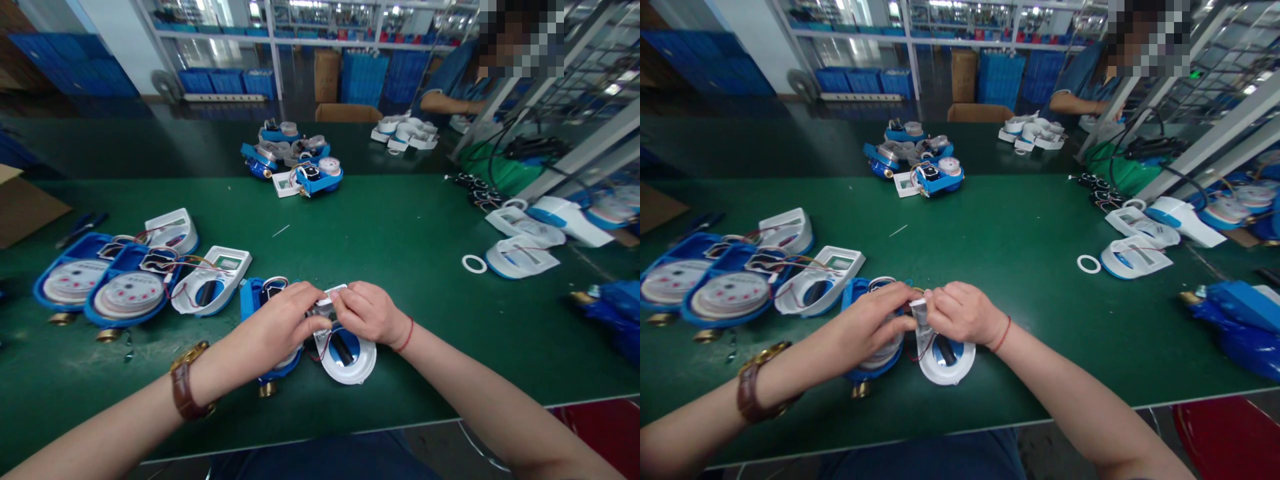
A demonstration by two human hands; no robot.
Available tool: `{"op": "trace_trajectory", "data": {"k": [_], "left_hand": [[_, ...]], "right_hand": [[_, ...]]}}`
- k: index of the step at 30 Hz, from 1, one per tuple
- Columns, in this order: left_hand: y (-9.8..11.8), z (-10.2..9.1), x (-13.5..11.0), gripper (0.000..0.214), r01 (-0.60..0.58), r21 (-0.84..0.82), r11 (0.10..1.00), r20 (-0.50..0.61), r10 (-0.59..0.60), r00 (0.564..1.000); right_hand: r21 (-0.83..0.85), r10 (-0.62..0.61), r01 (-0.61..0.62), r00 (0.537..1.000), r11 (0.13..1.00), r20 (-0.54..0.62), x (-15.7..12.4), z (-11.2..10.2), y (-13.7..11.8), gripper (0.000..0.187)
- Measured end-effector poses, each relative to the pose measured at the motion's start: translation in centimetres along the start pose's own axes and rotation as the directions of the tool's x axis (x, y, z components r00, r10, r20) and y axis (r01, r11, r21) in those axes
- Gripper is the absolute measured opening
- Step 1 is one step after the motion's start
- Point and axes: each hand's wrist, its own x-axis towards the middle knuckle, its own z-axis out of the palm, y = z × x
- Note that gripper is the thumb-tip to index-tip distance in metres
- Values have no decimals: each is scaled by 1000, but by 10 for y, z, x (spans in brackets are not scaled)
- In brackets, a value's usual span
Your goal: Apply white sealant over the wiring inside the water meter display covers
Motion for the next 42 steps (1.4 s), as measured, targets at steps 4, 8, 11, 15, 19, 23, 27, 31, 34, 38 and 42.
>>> {"op": "trace_trajectory", "data": {"k": [4,8,11,15,19,23,27,31,34,38,42], "left_hand": [[9,-4,1,21,79,-55,995,-40,-82,996],[9,-7,4,18,119,-43,992,-49,-121,991],[6,-7,4,17,112,13,994,-20,-112,994],[2,-1,4,19,56,114,992,-18,-54,998],[-1,5,4,19,-5,187,982,-24,9,1000],[0,9,1,17,-34,238,971,-14,38,999],[3,12,-4,17,-32,261,965,5,32,999],[1,7,-3,13,38,209,977,-15,-35,999],[-4,5,2,10,75,166,983,-14,-74,997],[-5,7,4,11,100,153,983,-9,-100,995],[-3,3,8,8,98,122,988,27,-102,994]], "right_hand": [[188,196,-198,980,962,31,4,-4,-5,14],[380,423,-451,892,808,159,17,-9,-10,13],[444,508,-574,818,688,269,25,-11,-12,8],[447,614,-661,742,602,269,25,-5,-16,17],[445,645,-660,734,605,212,19,8,-21,21],[425,603,-619,775,661,191,13,13,-21,21],[410,526,-573,818,710,233,10,7,-18,19],[408,491,-551,834,728,251,7,3,-17,12],[393,497,-550,835,737,236,6,3,-17,14],[354,475,-562,825,748,306,12,0,-14,15],[290,431,-571,796,768,424,17,-6,-7,8]]}}
